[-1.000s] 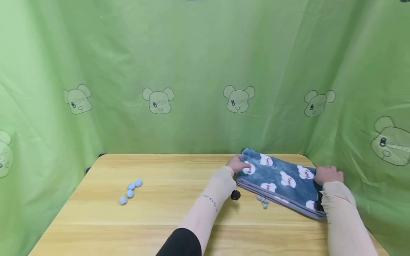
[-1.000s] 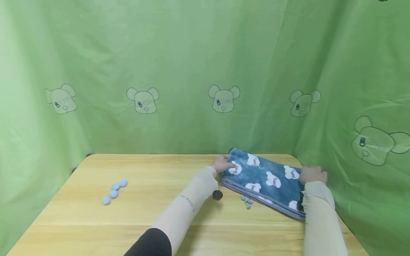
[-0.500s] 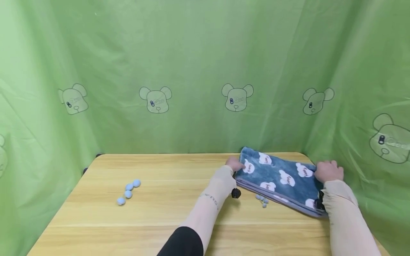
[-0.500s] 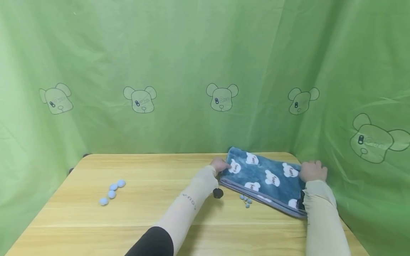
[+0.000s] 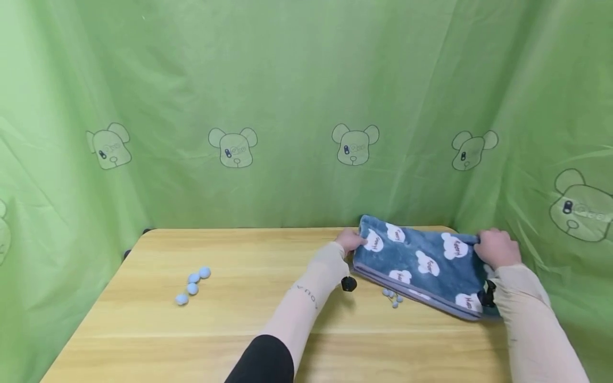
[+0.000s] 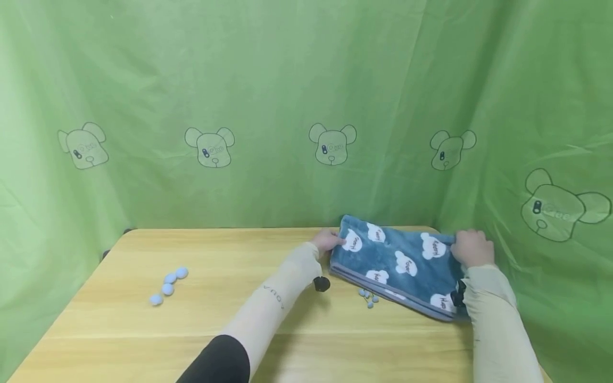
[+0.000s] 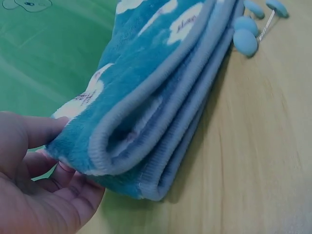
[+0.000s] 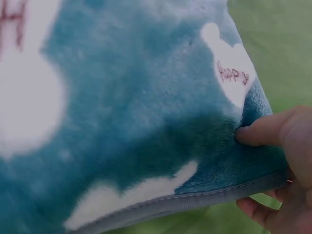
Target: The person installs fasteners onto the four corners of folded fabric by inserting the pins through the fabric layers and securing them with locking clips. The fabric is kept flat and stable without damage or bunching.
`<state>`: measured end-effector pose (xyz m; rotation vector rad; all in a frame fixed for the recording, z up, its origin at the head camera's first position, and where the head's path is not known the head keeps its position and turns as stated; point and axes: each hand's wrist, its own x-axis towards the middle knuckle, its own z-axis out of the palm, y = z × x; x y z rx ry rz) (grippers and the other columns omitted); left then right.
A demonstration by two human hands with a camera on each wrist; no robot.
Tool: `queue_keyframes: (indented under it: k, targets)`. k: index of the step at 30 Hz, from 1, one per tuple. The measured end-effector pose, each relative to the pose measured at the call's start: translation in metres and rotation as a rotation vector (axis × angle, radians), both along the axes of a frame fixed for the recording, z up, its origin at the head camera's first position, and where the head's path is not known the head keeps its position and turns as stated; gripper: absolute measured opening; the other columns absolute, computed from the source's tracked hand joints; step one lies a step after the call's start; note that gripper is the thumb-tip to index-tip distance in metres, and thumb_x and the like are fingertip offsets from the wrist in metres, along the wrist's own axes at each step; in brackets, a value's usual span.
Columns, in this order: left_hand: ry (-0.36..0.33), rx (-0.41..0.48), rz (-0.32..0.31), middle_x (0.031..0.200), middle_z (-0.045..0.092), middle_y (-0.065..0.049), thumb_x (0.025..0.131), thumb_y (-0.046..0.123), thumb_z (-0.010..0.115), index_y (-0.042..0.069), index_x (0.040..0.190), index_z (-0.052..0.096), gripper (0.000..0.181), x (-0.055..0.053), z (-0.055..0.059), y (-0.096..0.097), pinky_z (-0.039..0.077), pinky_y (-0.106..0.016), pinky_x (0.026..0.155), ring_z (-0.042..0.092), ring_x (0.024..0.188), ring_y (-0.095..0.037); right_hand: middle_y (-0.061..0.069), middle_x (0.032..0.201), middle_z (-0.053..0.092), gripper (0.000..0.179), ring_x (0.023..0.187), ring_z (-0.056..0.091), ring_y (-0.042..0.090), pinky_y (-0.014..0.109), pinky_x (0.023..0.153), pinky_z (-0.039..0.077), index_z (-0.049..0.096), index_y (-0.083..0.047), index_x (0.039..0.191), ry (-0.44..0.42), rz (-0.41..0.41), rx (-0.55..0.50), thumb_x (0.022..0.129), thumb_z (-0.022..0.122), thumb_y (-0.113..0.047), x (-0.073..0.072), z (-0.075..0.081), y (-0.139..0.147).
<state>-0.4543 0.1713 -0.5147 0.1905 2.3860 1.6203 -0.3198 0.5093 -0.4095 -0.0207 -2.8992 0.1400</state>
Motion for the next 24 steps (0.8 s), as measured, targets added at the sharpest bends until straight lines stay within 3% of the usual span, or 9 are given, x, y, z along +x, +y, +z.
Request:
queue_keyframes:
  k: [2, 5, 6, 7, 10, 14, 20, 24]
  targets:
    - [-0.029, 0.035, -0.015, 0.074, 0.063, -0.002, 0.078, 0.013, 0.079, 0.002, 0.08, 0.067, 0.017, -0.006, 0.001, 0.001, 0.053, -0.03, 0.062, 0.061, 0.066, -0.015, 0.04, 0.095, 0.055, 0.024, 0.083, 0.052, 0.062, 0.066, 0.059, 0.042, 0.059, 0.008, 0.089, 0.011, 0.0, -0.002, 0.081, 0.057, -0.014, 0.0, 0.006, 0.0]
    - [-0.068, 0.018, -0.011, 0.063, 0.052, -0.002, 0.082, 0.01, 0.075, 0.0, 0.075, 0.061, 0.019, 0.015, 0.033, -0.008, 0.046, -0.03, 0.05, 0.051, 0.052, -0.016, 0.04, 0.095, 0.055, 0.027, 0.084, 0.052, 0.062, 0.067, 0.06, 0.042, 0.059, 0.01, 0.095, 0.03, 0.003, -0.006, 0.082, 0.057, -0.013, 0.002, 0.016, 0.0]
    - [-0.056, 0.003, -0.003, 0.06, 0.046, -0.002, 0.084, 0.009, 0.073, 0.0, 0.073, 0.058, 0.021, 0.024, 0.043, -0.011, 0.041, -0.029, 0.046, 0.045, 0.048, -0.015, 0.04, 0.096, 0.054, 0.029, 0.085, 0.051, 0.062, 0.067, 0.061, 0.042, 0.058, 0.011, 0.099, 0.03, 0.003, -0.009, 0.083, 0.056, -0.013, 0.003, 0.02, -0.001]
    - [-0.086, -0.005, 0.001, 0.059, 0.043, -0.001, 0.087, 0.008, 0.071, 0.002, 0.073, 0.057, 0.02, 0.036, 0.058, -0.016, 0.039, -0.03, 0.046, 0.042, 0.047, -0.015, 0.04, 0.096, 0.054, 0.03, 0.085, 0.051, 0.062, 0.067, 0.062, 0.042, 0.058, 0.011, 0.101, 0.036, 0.007, -0.007, 0.083, 0.056, -0.013, 0.004, 0.023, -0.001]
    - [-0.06, 0.019, 0.013, 0.062, 0.047, 0.002, 0.09, 0.008, 0.067, 0.002, 0.084, 0.066, 0.008, 0.054, 0.078, -0.026, 0.034, -0.025, 0.045, 0.036, 0.045, -0.01, 0.04, 0.098, 0.054, 0.032, 0.087, 0.051, 0.062, 0.069, 0.065, 0.042, 0.057, 0.013, 0.106, 0.046, 0.02, -0.011, 0.085, 0.055, -0.012, 0.006, 0.033, -0.004]
    - [-0.064, 0.097, 0.007, 0.068, 0.049, 0.003, 0.091, 0.007, 0.065, -0.002, 0.099, 0.067, 0.013, 0.055, 0.087, -0.037, 0.041, -0.031, 0.057, 0.036, 0.048, -0.007, 0.041, 0.1, 0.053, 0.033, 0.088, 0.051, 0.062, 0.07, 0.068, 0.041, 0.056, 0.013, 0.108, 0.064, 0.036, -0.017, 0.087, 0.054, -0.012, 0.005, 0.043, -0.009]
    - [-0.086, 0.22, -0.038, 0.068, 0.047, 0.003, 0.091, 0.005, 0.064, -0.001, 0.091, 0.06, 0.008, 0.053, 0.098, -0.059, 0.043, -0.036, 0.066, 0.042, 0.052, -0.008, 0.041, 0.106, 0.052, 0.035, 0.093, 0.049, 0.062, 0.072, 0.073, 0.04, 0.055, 0.013, 0.112, 0.099, 0.054, -0.015, 0.089, 0.053, -0.013, 0.002, 0.056, -0.02]
    - [-0.064, 0.238, -0.058, 0.071, 0.049, 0.003, 0.092, 0.006, 0.064, 0.002, 0.088, 0.058, 0.008, 0.052, 0.108, -0.077, 0.042, -0.029, 0.06, 0.043, 0.055, -0.008, 0.04, 0.109, 0.051, 0.036, 0.096, 0.049, 0.06, 0.072, 0.075, 0.04, 0.054, 0.014, 0.114, 0.116, 0.071, -0.001, 0.091, 0.053, -0.013, 0.0, 0.066, -0.032]
